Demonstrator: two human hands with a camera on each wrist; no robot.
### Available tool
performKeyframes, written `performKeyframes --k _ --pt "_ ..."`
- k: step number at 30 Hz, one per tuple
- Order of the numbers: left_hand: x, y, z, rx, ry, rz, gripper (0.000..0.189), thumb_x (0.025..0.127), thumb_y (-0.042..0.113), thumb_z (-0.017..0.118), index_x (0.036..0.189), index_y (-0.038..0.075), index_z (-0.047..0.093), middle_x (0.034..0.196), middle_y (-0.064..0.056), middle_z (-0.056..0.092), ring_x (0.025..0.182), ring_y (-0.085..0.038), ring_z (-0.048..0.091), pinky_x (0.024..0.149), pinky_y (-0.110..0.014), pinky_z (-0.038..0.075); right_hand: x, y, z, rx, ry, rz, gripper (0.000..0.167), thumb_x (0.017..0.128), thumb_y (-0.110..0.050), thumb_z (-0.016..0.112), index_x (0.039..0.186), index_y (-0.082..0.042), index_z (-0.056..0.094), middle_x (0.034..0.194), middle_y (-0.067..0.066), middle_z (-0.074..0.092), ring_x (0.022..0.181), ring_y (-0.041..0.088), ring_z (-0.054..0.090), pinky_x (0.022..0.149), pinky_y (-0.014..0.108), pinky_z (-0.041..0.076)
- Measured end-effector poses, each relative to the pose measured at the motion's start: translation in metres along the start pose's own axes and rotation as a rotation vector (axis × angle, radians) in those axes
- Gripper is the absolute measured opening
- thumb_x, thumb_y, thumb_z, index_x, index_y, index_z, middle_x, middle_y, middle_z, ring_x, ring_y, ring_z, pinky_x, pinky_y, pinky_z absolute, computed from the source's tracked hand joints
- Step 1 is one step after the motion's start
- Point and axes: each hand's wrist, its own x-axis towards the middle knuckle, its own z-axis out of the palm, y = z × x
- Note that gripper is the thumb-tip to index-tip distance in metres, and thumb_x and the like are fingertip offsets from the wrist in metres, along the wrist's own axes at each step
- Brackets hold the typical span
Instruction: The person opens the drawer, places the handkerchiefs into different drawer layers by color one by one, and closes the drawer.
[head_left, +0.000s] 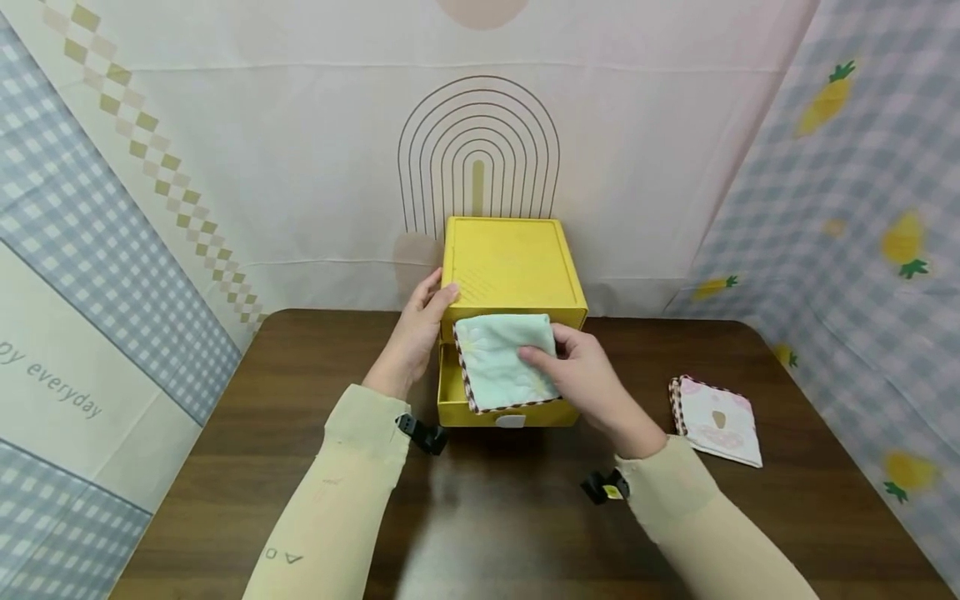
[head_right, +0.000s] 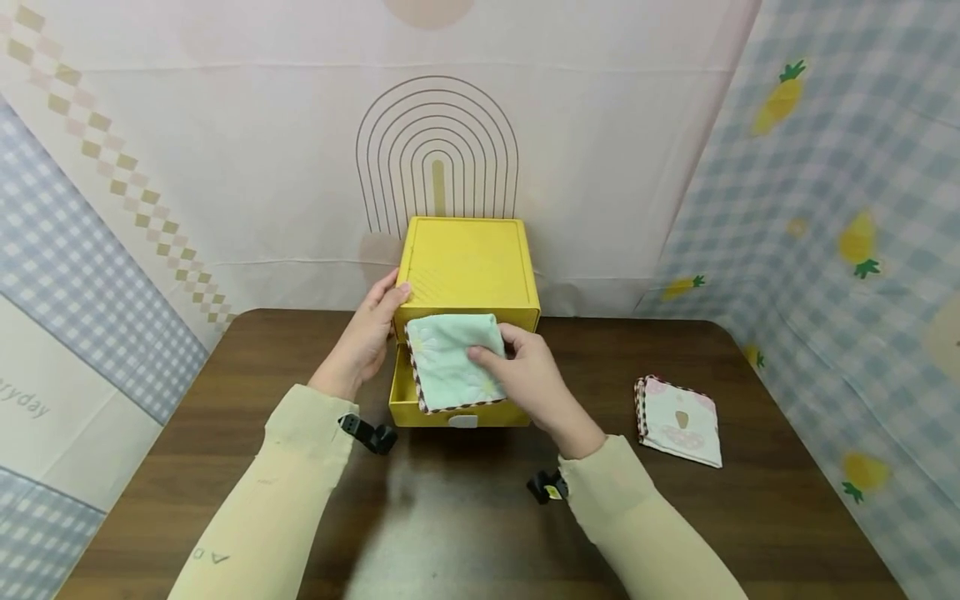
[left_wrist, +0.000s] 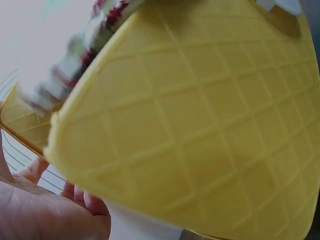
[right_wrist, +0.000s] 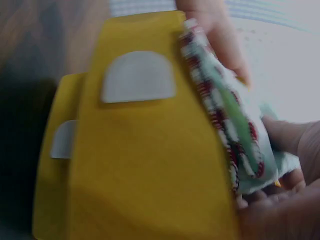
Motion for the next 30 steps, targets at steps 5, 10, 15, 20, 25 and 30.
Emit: performKeyframes --k 5,10,15,20,25,30 --pt "-0.001 0.001 0.000 -0.013 -0.004 0.010 0.064 0.093 0.049 0.060 0.149 0.034 0.033 0.141 0.003 0.040 0.132 -0.018 0.034 0.111 -0.042 0.022 0.010 0.012 0.012 -0.143 0.051 -0.008 0.024 0.087 -0.029 0.074 0.101 -0.009 0.072 0.080 0.009 0.067 0.062 0.022 0.058 0.056 0.034 0.050" --pt "-0.001 0.001 0.000 -0.014 -0.010 0.014 0.064 0.093 0.048 0.060 0.149 0.032 0.033 0.140 0.003 0.040 0.131 -0.017 0.036 0.111 -0.040 0.023 0.015 0.015 0.021 -0.310 0.095 -0.027 0.016 0.086 -0.028 0.075 0.081 -0.013 0.072 0.059 0.002 0.056 0.049 0.018 0.045 0.048 0.033 0.041" --pt "-0.001 0.002 -0.001 -0.014 -0.007 0.013 0.066 0.093 0.048 0.060 0.150 0.032 0.032 0.141 0.003 0.039 0.132 -0.017 0.035 0.111 -0.040 0.022 0.019 0.013 0.025 -0.535 0.092 -0.038 0.031 0.085 -0.029 0.076 0.063 -0.013 0.061 0.050 -0.003 0.042 0.046 0.013 0.037 0.047 0.029 0.033" --pt "-0.002 0.002 0.001 -0.003 -0.006 -0.001 0.066 0.092 0.050 0.060 0.150 0.034 0.032 0.143 0.003 0.038 0.134 -0.017 0.034 0.112 -0.041 0.022 0.022 0.011 0.024 -0.824 0.031 0.046 0.050 0.085 -0.032 0.075 0.050 -0.015 0.042 0.048 -0.005 0.028 0.044 0.013 0.032 0.043 0.027 0.026" --pt "-0.003 0.001 0.001 0.010 -0.004 -0.010 0.067 0.091 0.054 0.060 0.149 0.037 0.032 0.144 0.004 0.037 0.134 -0.017 0.033 0.112 -0.042 0.022 0.026 0.012 0.023 -0.918 -0.034 0.111 0.055 0.085 -0.035 0.075 0.051 -0.016 0.035 0.051 -0.004 0.022 0.045 0.013 0.030 0.044 0.027 0.026" --pt "-0.002 0.000 0.001 0.007 0.003 -0.019 0.067 0.090 0.054 0.060 0.149 0.037 0.033 0.145 0.004 0.036 0.133 -0.018 0.034 0.112 -0.042 0.022 0.027 0.013 0.023 -0.890 -0.060 0.119 0.055 0.087 -0.039 0.071 0.053 -0.016 0.036 0.051 -0.004 0.026 0.045 0.013 0.033 0.043 0.027 0.027"
